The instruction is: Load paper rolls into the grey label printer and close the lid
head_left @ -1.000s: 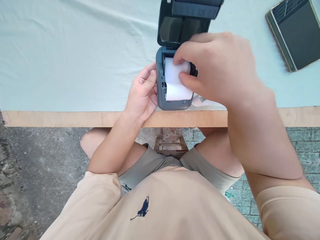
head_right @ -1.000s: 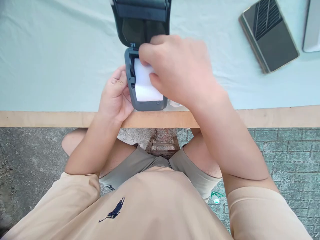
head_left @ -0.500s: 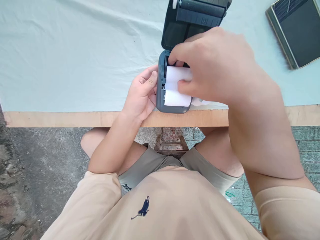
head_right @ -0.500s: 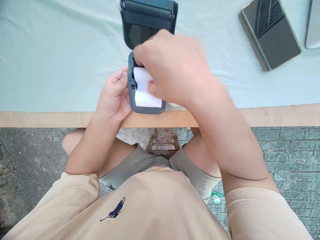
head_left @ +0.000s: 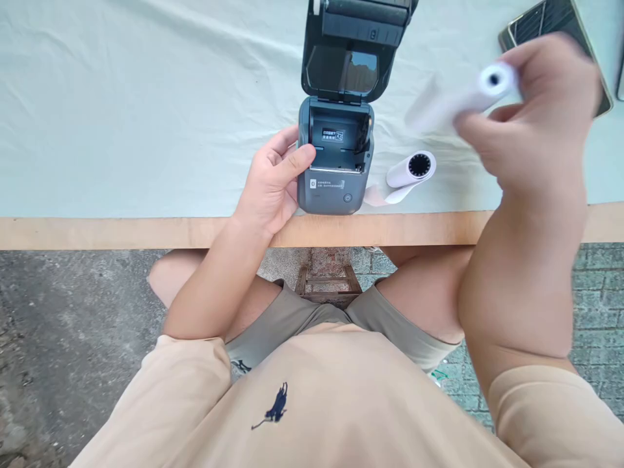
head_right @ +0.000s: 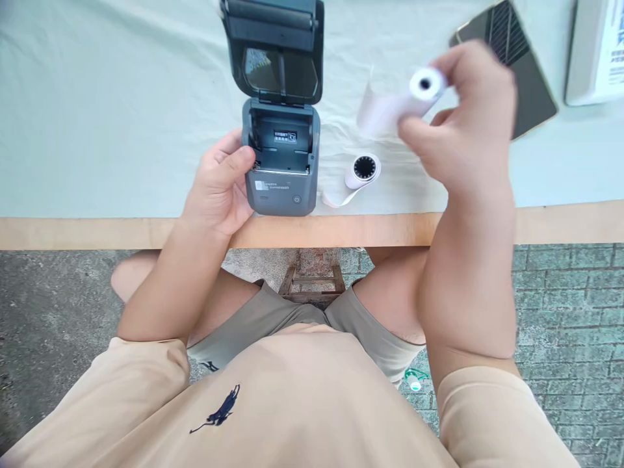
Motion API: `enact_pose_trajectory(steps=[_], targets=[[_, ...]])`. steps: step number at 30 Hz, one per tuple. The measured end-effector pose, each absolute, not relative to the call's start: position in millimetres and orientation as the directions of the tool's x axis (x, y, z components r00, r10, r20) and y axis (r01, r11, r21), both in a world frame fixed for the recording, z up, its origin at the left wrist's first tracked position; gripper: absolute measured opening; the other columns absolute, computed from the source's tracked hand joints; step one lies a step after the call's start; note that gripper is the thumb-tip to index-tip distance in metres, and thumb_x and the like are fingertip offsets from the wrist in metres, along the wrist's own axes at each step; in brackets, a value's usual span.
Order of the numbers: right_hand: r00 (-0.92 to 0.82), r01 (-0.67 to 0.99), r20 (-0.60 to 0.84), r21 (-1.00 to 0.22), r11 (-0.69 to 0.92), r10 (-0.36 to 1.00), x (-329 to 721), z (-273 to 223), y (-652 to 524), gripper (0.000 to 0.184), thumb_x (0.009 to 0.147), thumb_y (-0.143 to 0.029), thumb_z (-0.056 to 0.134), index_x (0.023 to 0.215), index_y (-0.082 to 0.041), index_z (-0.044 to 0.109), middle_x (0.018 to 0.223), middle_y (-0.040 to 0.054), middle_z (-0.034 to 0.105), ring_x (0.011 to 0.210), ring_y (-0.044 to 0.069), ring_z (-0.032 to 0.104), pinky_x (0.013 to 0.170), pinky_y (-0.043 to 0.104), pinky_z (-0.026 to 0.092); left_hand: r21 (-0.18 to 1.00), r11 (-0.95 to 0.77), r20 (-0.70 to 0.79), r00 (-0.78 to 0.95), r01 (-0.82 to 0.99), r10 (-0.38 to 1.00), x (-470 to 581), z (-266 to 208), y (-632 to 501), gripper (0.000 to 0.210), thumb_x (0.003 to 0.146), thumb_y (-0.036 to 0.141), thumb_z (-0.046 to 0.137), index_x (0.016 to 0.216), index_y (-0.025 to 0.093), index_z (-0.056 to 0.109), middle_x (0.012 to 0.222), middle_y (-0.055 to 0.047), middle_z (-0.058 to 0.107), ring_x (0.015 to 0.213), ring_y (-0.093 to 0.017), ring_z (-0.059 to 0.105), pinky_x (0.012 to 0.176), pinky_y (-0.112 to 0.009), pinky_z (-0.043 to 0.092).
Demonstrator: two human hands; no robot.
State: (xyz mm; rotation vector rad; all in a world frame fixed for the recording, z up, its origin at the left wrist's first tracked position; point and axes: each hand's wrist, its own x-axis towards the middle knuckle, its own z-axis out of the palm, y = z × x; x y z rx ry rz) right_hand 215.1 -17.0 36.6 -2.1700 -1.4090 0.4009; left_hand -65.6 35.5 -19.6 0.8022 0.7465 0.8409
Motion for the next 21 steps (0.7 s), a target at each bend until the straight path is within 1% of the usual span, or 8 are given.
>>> enact_pose_trajectory(steps=[3,6,8,11,13,15,17,21], targets=[[0.418,0.754,-0.054,-0.536,-0.380,0.907,214,40,-29,0.043,0.071,-0.007,0.074,0.111,-0.025,0.070,0.112,0.0020,0.073,0.067,0.009,0.056,0.064,0.031,0.042,0.836,0.426,-0.243,0.463,-0.346,0.852,-65,-19,36,0.040,0.077,0.042,0.088,0.109,0.022,0.073,0.109,-0.004,0.082,0.128,-0.031,0.075,0.103,-0.041,0.068],[0.310,0.802,0.082,-0.557,-0.214,0.947,211,62,-51,0.041,0.082,-0.022,0.075,0.122,-0.028,0.066,0.133,0.0067,0.069,0.079,0.014,0.064,0.063,0.032,0.045,0.831,0.441,-0.256,0.470,-0.340,0.845,-65,-18,36,0.042,0.076,0.043,0.090,0.109,0.022,0.074,0.112,-0.004,0.081,0.130,-0.031,0.074,0.102,-0.041,0.069],[0.171,0.854,0.090,-0.510,-0.102,0.981,210,71,-62,0.025,0.086,-0.034,0.073,0.110,-0.027,0.067,0.123,0.0072,0.072,0.073,0.015,0.064,0.062,0.035,0.046,0.828,0.451,-0.268,0.472,-0.332,0.840,-66,-17,36,0.045,0.075,0.045,0.092,0.110,0.022,0.074,0.114,-0.004,0.081,0.133,-0.032,0.072,0.106,-0.043,0.068],[-0.017,0.913,-0.116,-0.406,-0.031,0.993,206,63,-64,0.041,0.083,-0.046,0.076,0.118,-0.027,0.068,0.100,0.0050,0.075,0.061,0.017,0.059,0.065,0.040,0.046,0.829,0.462,-0.279,0.483,-0.315,0.830,-67,-15,37,0.052,0.071,0.047,0.096,0.111,0.023,0.074,0.118,-0.004,0.081,0.139,-0.036,0.067,0.113,-0.049,0.064],[-0.033,0.935,-0.206,-0.353,-0.043,0.978,201,52,-57,0.052,0.081,-0.046,0.077,0.128,-0.027,0.068,0.084,0.0034,0.072,0.062,0.020,0.060,0.065,0.040,0.045,0.843,0.457,-0.280,0.495,-0.283,0.823,-67,-14,37,0.054,0.071,0.051,0.097,0.112,0.026,0.073,0.123,-0.003,0.081,0.146,-0.037,0.061,0.118,-0.050,0.061],[-0.003,0.937,-0.245,-0.339,-0.083,0.970,196,45,-51,0.042,0.083,-0.042,0.074,0.122,-0.027,0.070,0.074,0.0021,0.067,0.064,0.022,0.061,0.065,0.039,0.044,0.858,0.449,-0.286,0.493,-0.249,0.821,-68,-13,37,0.053,0.073,0.053,0.095,0.113,0.027,0.072,0.126,-0.002,0.080,0.150,-0.037,0.057,0.120,-0.051,0.059],[-0.014,0.906,-0.234,-0.415,-0.087,0.972,191,46,-47,0.027,0.085,-0.038,0.072,0.110,-0.027,0.071,0.080,0.0025,0.070,0.069,0.021,0.063,0.067,0.038,0.046,0.863,0.445,-0.296,0.477,-0.238,0.828,-67,-13,37,0.051,0.075,0.054,0.093,0.113,0.027,0.072,0.127,-0.002,0.080,0.148,-0.037,0.059,0.119,-0.052,0.060],[-0.225,0.646,-0.079,-0.758,0.088,0.971,183,65,-52,0.018,0.084,-0.028,0.070,0.102,-0.028,0.067,0.096,0.0005,0.075,0.082,0.019,0.068,0.072,0.035,0.052,0.850,0.461,-0.300,0.484,-0.256,0.822,-67,-15,37,0.047,0.076,0.050,0.092,0.112,0.027,0.073,0.128,-0.002,0.079,0.139,-0.035,0.068,0.115,-0.051,0.063]])
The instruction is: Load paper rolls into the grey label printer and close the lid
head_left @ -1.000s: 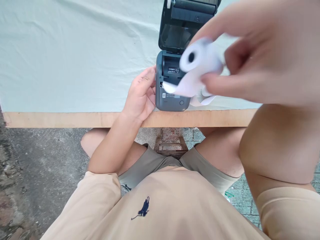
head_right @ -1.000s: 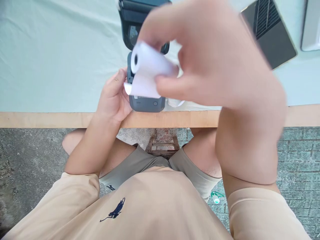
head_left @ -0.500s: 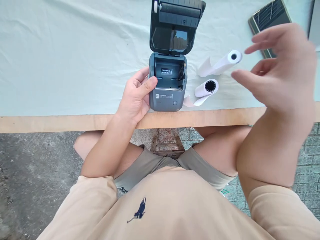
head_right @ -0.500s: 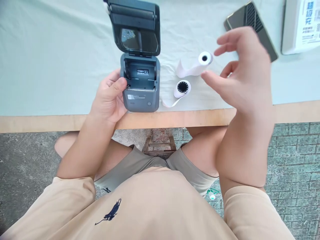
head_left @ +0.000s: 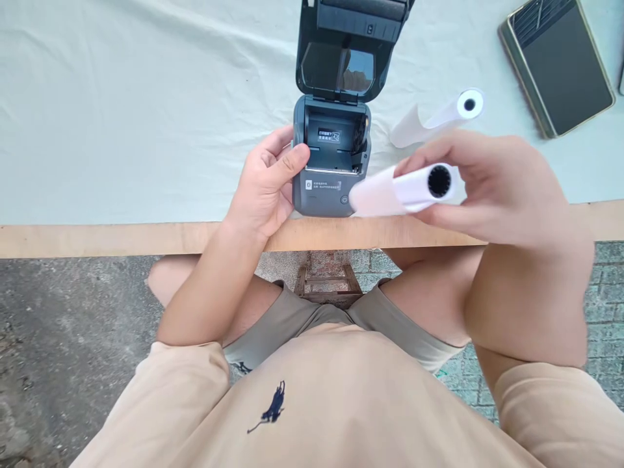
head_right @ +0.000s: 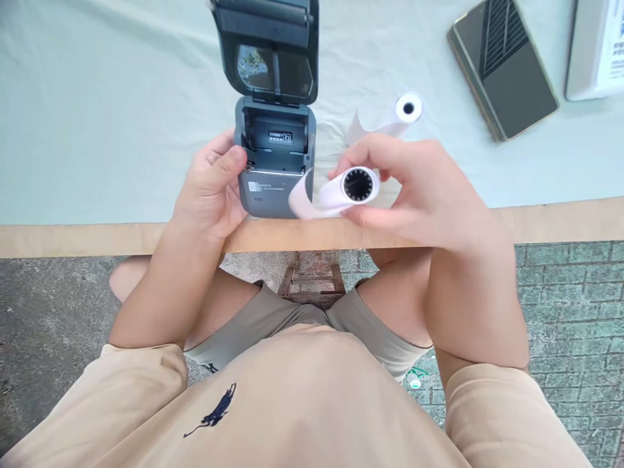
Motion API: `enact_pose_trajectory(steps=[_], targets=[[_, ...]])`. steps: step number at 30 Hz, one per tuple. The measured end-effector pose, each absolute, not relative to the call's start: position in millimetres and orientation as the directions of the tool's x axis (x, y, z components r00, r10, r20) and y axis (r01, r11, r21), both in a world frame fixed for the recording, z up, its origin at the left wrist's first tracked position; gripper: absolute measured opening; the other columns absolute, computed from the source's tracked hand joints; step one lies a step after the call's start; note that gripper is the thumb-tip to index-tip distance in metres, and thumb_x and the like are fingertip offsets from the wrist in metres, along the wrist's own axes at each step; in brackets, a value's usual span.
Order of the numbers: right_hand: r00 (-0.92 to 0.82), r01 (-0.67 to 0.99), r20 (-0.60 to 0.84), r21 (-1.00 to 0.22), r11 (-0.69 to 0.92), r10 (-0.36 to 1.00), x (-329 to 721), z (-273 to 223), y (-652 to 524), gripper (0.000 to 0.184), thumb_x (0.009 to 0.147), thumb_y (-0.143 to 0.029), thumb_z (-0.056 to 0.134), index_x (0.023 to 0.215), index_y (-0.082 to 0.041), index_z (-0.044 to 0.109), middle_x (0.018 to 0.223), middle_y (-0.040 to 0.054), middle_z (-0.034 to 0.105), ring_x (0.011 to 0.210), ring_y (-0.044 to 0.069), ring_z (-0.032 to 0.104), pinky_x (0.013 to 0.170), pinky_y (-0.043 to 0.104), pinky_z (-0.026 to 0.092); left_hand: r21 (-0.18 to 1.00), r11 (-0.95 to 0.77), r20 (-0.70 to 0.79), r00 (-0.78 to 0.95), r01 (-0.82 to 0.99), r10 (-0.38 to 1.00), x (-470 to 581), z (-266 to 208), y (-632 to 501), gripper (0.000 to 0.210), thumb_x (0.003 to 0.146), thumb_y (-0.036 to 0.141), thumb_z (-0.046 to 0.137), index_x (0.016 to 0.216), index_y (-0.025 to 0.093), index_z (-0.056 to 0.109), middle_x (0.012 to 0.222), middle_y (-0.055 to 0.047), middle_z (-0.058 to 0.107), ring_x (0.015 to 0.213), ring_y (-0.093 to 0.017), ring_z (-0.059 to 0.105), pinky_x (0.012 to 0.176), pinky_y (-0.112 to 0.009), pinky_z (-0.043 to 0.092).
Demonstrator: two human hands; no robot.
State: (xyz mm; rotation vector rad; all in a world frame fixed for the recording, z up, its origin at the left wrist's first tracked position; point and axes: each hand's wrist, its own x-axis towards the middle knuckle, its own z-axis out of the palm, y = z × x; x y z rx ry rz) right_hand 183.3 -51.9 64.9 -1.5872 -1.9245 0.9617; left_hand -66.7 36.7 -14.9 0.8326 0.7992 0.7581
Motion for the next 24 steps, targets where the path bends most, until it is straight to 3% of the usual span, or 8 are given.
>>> enact_pose_trajectory(steps=[2,4,6,9,12,17,20,24], targets=[[-0.333,0.500,-0.010,-0.850,0.168,0.943,175,70,-52,0.017,0.084,-0.025,0.068,0.100,-0.028,0.064,0.090,-0.0018,0.073,0.079,0.017,0.066,0.071,0.034,0.052,0.853,0.449,-0.279,0.495,-0.264,0.822,-66,-16,37,0.044,0.077,0.048,0.091,0.112,0.027,0.073,0.127,-0.002,0.080,0.138,-0.034,0.068,0.115,-0.050,0.062],[-0.339,0.521,0.057,-0.820,0.238,0.939,163,69,-46,0.012,0.087,-0.031,0.068,0.097,-0.027,0.063,0.085,-0.0010,0.070,0.076,0.018,0.064,0.073,0.036,0.054,0.859,0.431,-0.259,0.491,-0.277,0.831,-65,-18,37,0.043,0.079,0.048,0.090,0.112,0.026,0.073,0.123,-0.002,0.080,0.139,-0.034,0.068,0.115,-0.049,0.062],[-0.274,0.707,0.089,-0.656,0.263,0.958,149,65,-34,0.016,0.090,-0.039,0.066,0.097,-0.025,0.065,0.087,0.0033,0.071,0.082,0.022,0.064,0.083,0.041,0.055,0.852,0.427,-0.250,0.480,-0.304,0.841,-64,-19,36,0.042,0.080,0.047,0.088,0.112,0.025,0.072,0.117,-0.002,0.081,0.140,-0.033,0.068,0.113,-0.047,0.063],[-0.170,0.919,0.040,-0.355,0.173,0.985,131,59,-11,0.023,0.096,-0.044,0.061,0.108,-0.026,0.069,0.105,0.0088,0.074,0.100,0.029,0.065,0.094,0.047,0.053,0.822,0.439,-0.251,0.462,-0.362,0.850,-63,-19,36,0.040,0.081,0.042,0.087,0.113,0.023,0.072,0.111,-0.002,0.081,0.140,-0.032,0.068,0.110,-0.044,0.065],[-0.116,0.962,-0.019,-0.252,0.108,0.993,121,58,4,0.027,0.099,-0.042,0.057,0.119,-0.029,0.070,0.121,0.0081,0.074,0.116,0.034,0.064,0.098,0.051,0.051,0.802,0.458,-0.265,0.459,-0.383,0.848,-64,-19,35,0.043,0.079,0.037,0.089,0.114,0.020,0.071,0.114,-0.004,0.081,0.136,-0.030,0.071,0.109,-0.042,0.066],[-0.121,0.908,0.095,-0.392,0.148,0.988,127,50,2,0.023,0.101,-0.042,0.058,0.117,-0.031,0.068,0.123,0.0039,0.076,0.111,0.029,0.068,0.107,0.048,0.049,0.814,0.451,-0.269,0.450,-0.366,0.851,-66,-20,33,0.045,0.079,0.038,0.087,0.116,0.021,0.069,0.122,-0.006,0.079,0.139,-0.031,0.069,0.112,-0.044,0.064],[-0.127,0.859,0.187,-0.471,0.203,0.974,132,44,-7,0.026,0.102,-0.047,0.056,0.118,-0.030,0.067,0.122,0.0060,0.076,0.111,0.027,0.068,0.104,0.045,0.050,0.830,0.445,-0.276,0.447,-0.335,0.851,-65,-21,33,0.035,0.084,0.039,0.082,0.112,0.023,0.069,0.121,-0.004,0.080,0.139,-0.030,0.068,0.111,-0.044,0.063],[-0.118,0.854,0.242,-0.471,0.223,0.963,130,41,-13,0.027,0.101,-0.050,0.055,0.114,-0.028,0.062,0.116,0.0090,0.073,0.107,0.029,0.064,0.099,0.046,0.051,0.823,0.444,-0.264,0.453,-0.355,0.852,-64,-21,34,0.032,0.086,0.036,0.081,0.112,0.022,0.069,0.111,-0.003,0.080,0.132,-0.031,0.072,0.108,-0.045,0.064]])
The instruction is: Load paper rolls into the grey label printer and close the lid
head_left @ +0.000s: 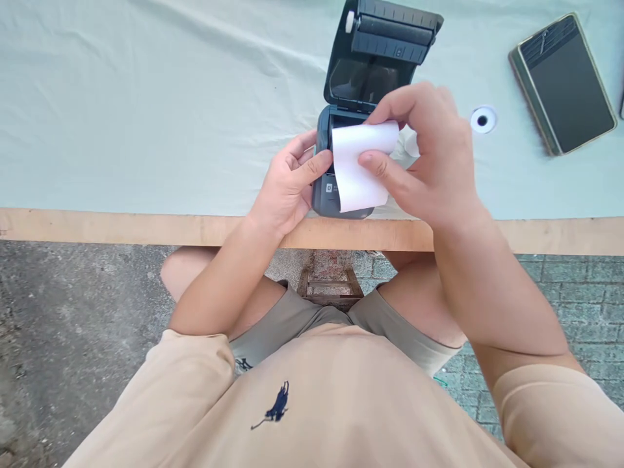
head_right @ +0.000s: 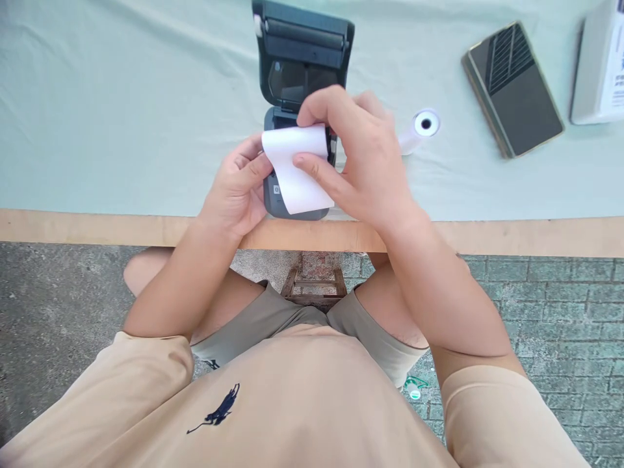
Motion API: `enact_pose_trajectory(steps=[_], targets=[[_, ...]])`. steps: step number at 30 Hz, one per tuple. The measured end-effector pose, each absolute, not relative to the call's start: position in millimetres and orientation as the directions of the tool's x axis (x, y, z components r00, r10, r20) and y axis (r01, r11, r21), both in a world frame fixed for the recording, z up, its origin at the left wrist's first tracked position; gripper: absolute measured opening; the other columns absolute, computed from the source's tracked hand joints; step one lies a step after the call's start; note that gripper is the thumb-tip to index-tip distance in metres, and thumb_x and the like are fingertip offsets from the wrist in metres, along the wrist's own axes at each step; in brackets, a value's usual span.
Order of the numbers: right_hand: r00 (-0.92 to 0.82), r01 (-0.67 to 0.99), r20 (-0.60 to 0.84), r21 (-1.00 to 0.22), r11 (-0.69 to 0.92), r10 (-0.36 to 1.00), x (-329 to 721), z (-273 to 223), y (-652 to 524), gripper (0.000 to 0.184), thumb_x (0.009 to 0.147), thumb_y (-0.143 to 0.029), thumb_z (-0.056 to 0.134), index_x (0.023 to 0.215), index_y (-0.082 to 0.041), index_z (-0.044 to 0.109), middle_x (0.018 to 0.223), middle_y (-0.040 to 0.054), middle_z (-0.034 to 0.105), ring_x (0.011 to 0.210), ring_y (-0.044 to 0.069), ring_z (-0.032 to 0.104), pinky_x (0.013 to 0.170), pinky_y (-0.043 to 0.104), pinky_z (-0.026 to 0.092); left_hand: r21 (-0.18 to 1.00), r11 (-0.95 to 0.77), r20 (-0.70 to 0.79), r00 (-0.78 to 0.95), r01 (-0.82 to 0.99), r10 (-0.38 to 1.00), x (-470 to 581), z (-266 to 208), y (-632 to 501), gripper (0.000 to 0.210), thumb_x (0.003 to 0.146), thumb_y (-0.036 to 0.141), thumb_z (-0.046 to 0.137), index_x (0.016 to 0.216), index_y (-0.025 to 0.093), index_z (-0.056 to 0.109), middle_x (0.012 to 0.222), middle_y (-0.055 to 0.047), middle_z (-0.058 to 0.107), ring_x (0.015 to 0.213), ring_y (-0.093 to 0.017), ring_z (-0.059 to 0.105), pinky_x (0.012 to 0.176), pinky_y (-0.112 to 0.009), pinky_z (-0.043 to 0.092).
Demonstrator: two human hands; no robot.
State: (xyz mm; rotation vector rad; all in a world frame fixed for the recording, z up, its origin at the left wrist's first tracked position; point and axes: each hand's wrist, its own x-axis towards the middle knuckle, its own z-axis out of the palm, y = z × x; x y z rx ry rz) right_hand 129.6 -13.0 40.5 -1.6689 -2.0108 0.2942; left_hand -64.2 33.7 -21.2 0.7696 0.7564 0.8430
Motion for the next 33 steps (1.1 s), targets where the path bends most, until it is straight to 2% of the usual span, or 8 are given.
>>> enact_pose_trajectory(steps=[6,13,18,22,25,27,30,33], targets=[[-0.059,0.947,0.112,-0.308,0.092,0.992,127,42,-9,0.029,0.094,-0.053,0.067,0.109,-0.028,0.058,0.110,0.0078,0.073,0.116,0.034,0.060,0.101,0.052,0.047,0.793,0.454,-0.245,0.471,-0.406,0.848,-63,-19,34,0.036,0.086,0.032,0.082,0.116,0.018,0.069,0.116,-0.005,0.079,0.130,-0.029,0.073,0.110,-0.043,0.063],[-0.026,0.905,0.099,-0.419,0.066,0.995,128,43,-6,0.022,0.096,-0.045,0.066,0.098,-0.027,0.052,0.121,0.0057,0.075,0.114,0.030,0.061,0.103,0.049,0.047,0.815,0.439,-0.248,0.457,-0.379,0.854,-63,-20,34,0.042,0.082,0.041,0.085,0.115,0.022,0.067,0.121,-0.006,0.079,0.138,-0.032,0.069,0.112,-0.045,0.063],[-0.059,0.928,0.031,-0.367,0.066,0.998,130,38,-6,0.027,0.094,-0.048,0.069,0.094,-0.026,0.054,0.119,0.0053,0.078,0.121,0.036,0.060,0.101,0.055,0.043,0.827,0.445,-0.257,0.473,-0.343,0.843,-64,-23,34,0.052,0.076,0.049,0.091,0.115,0.022,0.069,0.136,-0.010,0.075,0.143,-0.038,0.065,0.112,-0.048,0.062],[-0.114,0.931,0.173,-0.325,0.166,0.978,130,37,-10,0.030,0.101,-0.052,0.056,0.090,-0.024,0.060,0.127,0.0067,0.075,0.122,0.035,0.060,0.098,0.053,0.042,0.833,0.430,-0.238,0.477,-0.347,0.846,-63,-22,33,0.052,0.076,0.052,0.090,0.113,0.023,0.069,0.135,-0.010,0.074,0.143,-0.039,0.064,0.111,-0.051,0.063],[-0.190,0.896,0.302,-0.336,0.291,0.934,128,35,-19,0.038,0.105,-0.052,0.049,0.084,-0.024,0.064,0.115,0.0055,0.077,0.110,0.031,0.064,0.095,0.051,0.040,0.825,0.438,-0.237,0.484,-0.358,0.842,-62,-19,33,0.048,0.076,0.050,0.090,0.110,0.023,0.069,0.136,-0.009,0.074,0.143,-0.039,0.065,0.111,-0.050,0.063],[-0.272,0.869,0.288,-0.337,0.363,0.918,126,31,-25,0.036,0.105,-0.050,0.051,0.085,-0.025,0.067,0.103,0.0026,0.078,0.105,0.029,0.065,0.094,0.049,0.038,0.821,0.442,-0.237,0.489,-0.361,0.840,-63,-19,32,0.048,0.075,0.050,0.090,0.110,0.023,0.069,0.139,-0.009,0.073,0.143,-0.038,0.064,0.112,-0.049,0.062],[-0.341,0.846,0.275,-0.328,0.421,0.899,126,25,-30,0.031,0.105,-0.046,0.054,0.087,-0.026,0.068,0.099,-0.0005,0.079,0.104,0.028,0.066,0.091,0.047,0.037,0.855,0.400,-0.207,0.490,-0.330,0.847,-65,-22,32,0.057,0.068,0.045,0.095,0.114,0.024,0.068,0.142,-0.010,0.071,0.145,-0.038,0.062,0.115,-0.048,0.060],[-0.293,0.806,0.467,-0.349,0.478,0.834,127,26,-27,0.026,0.103,-0.041,0.058,0.084,-0.024,0.064,0.106,0.0018,0.079,0.105,0.028,0.070,0.094,0.049,0.043,0.899,0.337,-0.168,0.492,-0.279,0.854,-67,-27,32,0.070,0.061,0.037,0.098,0.122,0.025,0.067,0.145,-0.010,0.068,0.146,-0.039,0.061,0.118,-0.049,0.058]])
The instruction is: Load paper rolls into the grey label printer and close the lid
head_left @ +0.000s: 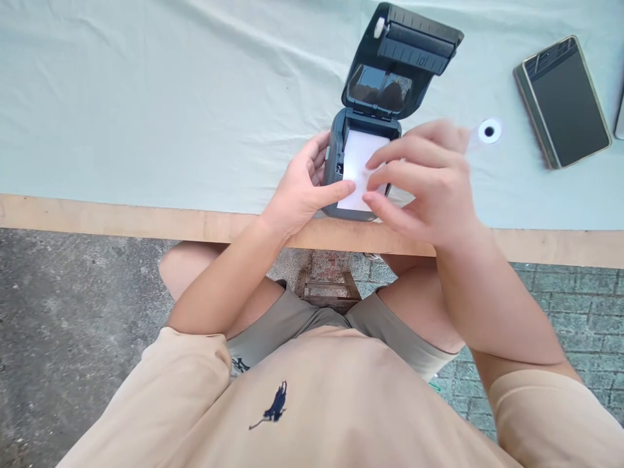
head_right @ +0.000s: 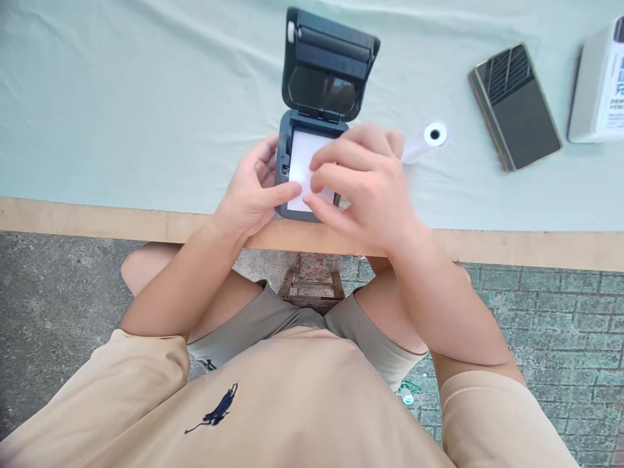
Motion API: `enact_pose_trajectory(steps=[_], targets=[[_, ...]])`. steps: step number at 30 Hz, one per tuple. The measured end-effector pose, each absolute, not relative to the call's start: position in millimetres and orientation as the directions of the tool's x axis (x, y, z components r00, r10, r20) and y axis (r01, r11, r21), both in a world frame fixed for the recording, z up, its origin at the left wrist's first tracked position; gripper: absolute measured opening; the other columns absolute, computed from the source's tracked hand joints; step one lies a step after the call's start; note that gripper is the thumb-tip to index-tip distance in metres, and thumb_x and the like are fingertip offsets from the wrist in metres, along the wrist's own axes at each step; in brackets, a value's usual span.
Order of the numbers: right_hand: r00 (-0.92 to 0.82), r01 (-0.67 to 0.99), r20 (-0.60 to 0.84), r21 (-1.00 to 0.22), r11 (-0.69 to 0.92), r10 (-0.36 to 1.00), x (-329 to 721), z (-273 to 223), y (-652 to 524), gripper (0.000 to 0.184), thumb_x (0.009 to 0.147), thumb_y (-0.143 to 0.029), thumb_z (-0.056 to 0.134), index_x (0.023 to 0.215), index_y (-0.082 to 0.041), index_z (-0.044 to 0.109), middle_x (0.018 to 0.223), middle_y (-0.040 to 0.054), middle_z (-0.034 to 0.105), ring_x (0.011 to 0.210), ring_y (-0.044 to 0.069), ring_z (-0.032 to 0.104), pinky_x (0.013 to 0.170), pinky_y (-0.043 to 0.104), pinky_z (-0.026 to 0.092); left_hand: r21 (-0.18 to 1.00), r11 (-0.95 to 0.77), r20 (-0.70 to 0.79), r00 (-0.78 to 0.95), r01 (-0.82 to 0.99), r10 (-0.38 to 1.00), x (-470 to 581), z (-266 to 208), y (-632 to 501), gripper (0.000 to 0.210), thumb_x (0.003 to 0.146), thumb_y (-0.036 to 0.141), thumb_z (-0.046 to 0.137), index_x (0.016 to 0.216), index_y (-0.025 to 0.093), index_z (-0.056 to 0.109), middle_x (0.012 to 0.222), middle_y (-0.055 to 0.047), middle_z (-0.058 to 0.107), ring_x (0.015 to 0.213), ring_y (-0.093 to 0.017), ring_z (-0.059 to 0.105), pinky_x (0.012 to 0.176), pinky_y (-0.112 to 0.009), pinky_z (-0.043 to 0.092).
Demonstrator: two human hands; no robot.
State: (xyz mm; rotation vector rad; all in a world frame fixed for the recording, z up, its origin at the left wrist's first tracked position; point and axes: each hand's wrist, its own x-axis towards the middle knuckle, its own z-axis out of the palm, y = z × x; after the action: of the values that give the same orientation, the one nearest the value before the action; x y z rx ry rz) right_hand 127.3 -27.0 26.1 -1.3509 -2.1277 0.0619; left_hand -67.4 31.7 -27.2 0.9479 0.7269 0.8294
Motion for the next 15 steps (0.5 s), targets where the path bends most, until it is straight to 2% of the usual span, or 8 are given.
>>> enact_pose_trajectory(steps=[2,5,6,8,10,12,13,15], targets=[[-0.171,0.817,0.602,-0.356,0.454,0.780,128,32,-22,0.020,0.102,-0.041,0.057,0.098,-0.024,0.065,0.124,0.0083,0.076,0.117,0.031,0.070,0.101,0.050,0.047,0.908,0.323,-0.162,0.485,-0.268,0.859,-68,-29,31,0.073,0.061,0.037,0.097,0.126,0.024,0.067,0.144,-0.010,0.067,0.148,-0.041,0.058,0.119,-0.050,0.057],[-0.021,0.914,0.617,-0.307,0.266,0.786,129,42,-15,0.044,0.104,-0.053,0.046,0.135,-0.024,0.060,0.144,0.0115,0.065,0.136,0.035,0.063,0.110,0.052,0.045,0.918,0.308,-0.155,0.488,-0.250,0.859,-69,-30,31,0.070,0.064,0.037,0.095,0.127,0.024,0.067,0.142,-0.010,0.068,0.150,-0.040,0.056,0.121,-0.048,0.055],[-0.003,0.937,0.599,-0.278,0.212,0.800,129,44,-13,0.049,0.106,-0.056,0.040,0.138,-0.025,0.059,0.145,0.0101,0.064,0.135,0.034,0.064,0.111,0.052,0.044,0.923,0.304,-0.155,0.493,-0.238,0.856,-69,-30,31,0.068,0.065,0.037,0.095,0.126,0.024,0.068,0.142,-0.009,0.069,0.149,-0.039,0.057,0.121,-0.047,0.055],[-0.011,0.952,0.569,-0.245,0.182,0.822,128,45,-12,0.053,0.109,-0.058,0.028,0.133,-0.024,0.061,0.129,0.0079,0.072,0.123,0.030,0.069,0.109,0.051,0.044,0.928,0.300,-0.159,0.494,-0.220,0.855,-70,-29,31,0.066,0.066,0.038,0.095,0.125,0.026,0.068,0.141,-0.007,0.070,0.147,-0.037,0.059,0.120,-0.045,0.056],[-0.018,0.941,0.591,-0.263,0.214,0.807,127,43,-12,0.058,0.109,-0.056,0.020,0.117,-0.022,0.066,0.100,0.0069,0.076,0.102,0.027,0.071,0.104,0.050,0.044,0.927,0.309,-0.171,0.491,-0.215,0.854,-71,-29,31,0.064,0.065,0.037,0.095,0.123,0.027,0.069,0.140,-0.006,0.071,0.145,-0.036,0.061,0.119,-0.044,0.057],[-0.037,0.933,0.563,-0.277,0.230,0.825,126,41,-13,0.052,0.108,-0.051,0.024,0.105,-0.023,0.068,0.083,0.0053,0.073,0.092,0.026,0.070,0.100,0.051,0.044,0.922,0.319,-0.174,0.503,-0.218,0.846,-71,-29,32,0.064,0.063,0.036,0.097,0.121,0.028,0.069,0.142,-0.006,0.071,0.146,-0.036,0.061,0.119,-0.043,0.057],[-0.054,0.935,0.504,-0.276,0.221,0.862,127,41,-14,0.045,0.107,-0.047,0.030,0.104,-0.024,0.068,0.087,0.0053,0.074,0.096,0.027,0.070,0.099,0.052,0.043,0.920,0.322,-0.171,0.513,-0.221,0.841,-72,-29,32,0.066,0.062,0.036,0.098,0.121,0.029,0.069,0.143,-0.005,0.071,0.147,-0.035,0.060,0.120,-0.042,0.057],[-0.080,0.947,0.309,-0.272,0.169,0.948,127,45,-15,0.032,0.103,-0.042,0.042,0.109,-0.027,0.069,0.111,0.0061,0.076,0.114,0.031,0.069,0.102,0.056,0.042,0.914,0.328,-0.163,0.523,-0.240,0.836,-72,-28,31,0.067,0.062,0.038,0.098,0.122,0.028,0.068,0.143,-0.006,0.070,0.149,-0.035,0.058,0.121,-0.040,0.056]])
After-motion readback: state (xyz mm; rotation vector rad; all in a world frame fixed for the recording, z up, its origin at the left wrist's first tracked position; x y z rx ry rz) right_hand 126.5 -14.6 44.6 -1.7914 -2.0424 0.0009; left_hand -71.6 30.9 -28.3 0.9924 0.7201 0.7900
